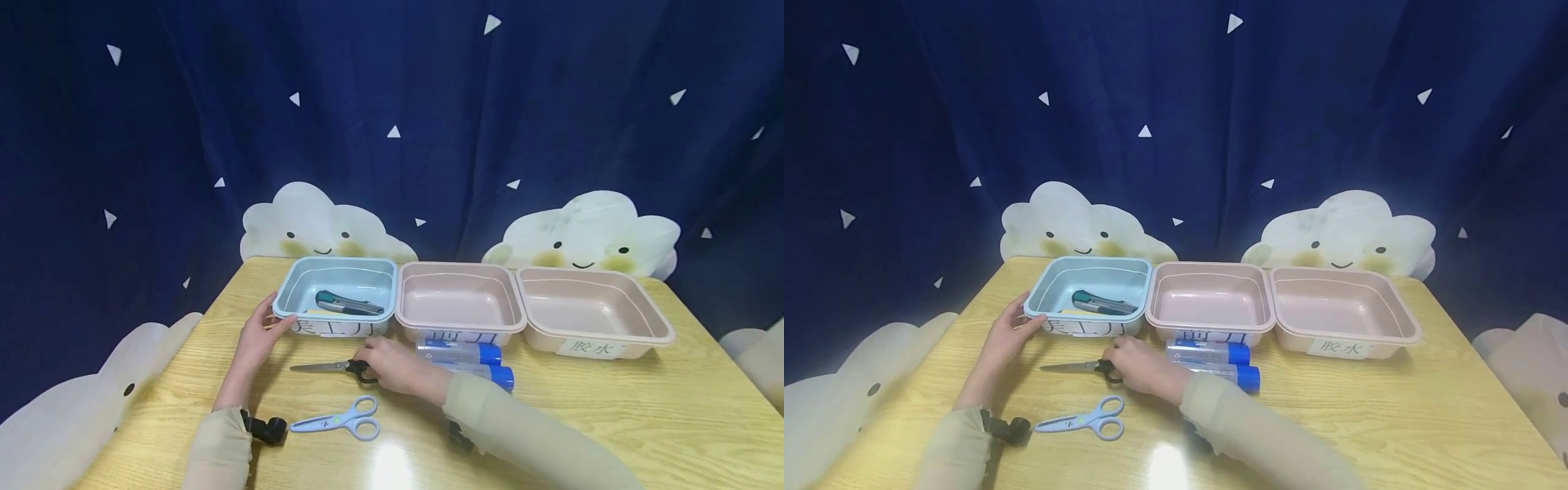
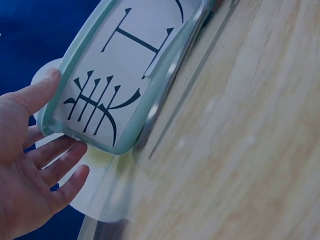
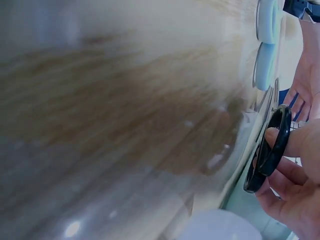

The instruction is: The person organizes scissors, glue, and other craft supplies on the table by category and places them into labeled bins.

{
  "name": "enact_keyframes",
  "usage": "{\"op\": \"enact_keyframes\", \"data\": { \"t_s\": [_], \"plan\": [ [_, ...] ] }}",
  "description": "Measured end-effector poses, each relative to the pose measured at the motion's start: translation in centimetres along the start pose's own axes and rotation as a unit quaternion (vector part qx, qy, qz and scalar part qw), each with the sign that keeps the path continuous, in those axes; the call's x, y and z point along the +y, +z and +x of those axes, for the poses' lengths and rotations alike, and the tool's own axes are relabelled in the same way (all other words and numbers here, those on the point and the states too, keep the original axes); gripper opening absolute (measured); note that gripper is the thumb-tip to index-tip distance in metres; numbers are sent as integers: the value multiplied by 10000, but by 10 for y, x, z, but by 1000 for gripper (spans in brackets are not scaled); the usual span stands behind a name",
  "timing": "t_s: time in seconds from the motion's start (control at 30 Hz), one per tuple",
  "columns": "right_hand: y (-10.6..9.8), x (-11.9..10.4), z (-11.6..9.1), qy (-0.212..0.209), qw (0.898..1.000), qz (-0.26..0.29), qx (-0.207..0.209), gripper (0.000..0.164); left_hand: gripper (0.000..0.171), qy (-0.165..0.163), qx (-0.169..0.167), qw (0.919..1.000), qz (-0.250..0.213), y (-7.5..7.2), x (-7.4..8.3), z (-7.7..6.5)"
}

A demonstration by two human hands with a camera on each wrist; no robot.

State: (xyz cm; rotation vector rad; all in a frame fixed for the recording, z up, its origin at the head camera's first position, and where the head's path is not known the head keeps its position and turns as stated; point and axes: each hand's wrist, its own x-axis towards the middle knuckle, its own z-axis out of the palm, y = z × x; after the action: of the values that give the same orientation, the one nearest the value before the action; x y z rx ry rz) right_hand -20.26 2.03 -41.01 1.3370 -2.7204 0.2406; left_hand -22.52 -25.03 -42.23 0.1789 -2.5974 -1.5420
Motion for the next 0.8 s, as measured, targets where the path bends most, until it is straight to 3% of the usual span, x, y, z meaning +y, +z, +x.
{"op": "enact_keyframes", "data": {
  "t_s": [0.37, 0.63, 0.8],
  "plan": [
    [-10, 3, -18, -479, 9938, -746, 671, 24, 82, -2, -34, 10000, -4, -1, -1, 0],
    [-30, 12, -33, -771, 9875, -934, 1013, 24, 82, -36, 4, 10000, -36, -1, 1, -1],
    [-46, 22, -46, -709, 9890, -774, 1039, 29, 81, -52, -16, 10000, -3, -1, 2, -1]
  ]
}}
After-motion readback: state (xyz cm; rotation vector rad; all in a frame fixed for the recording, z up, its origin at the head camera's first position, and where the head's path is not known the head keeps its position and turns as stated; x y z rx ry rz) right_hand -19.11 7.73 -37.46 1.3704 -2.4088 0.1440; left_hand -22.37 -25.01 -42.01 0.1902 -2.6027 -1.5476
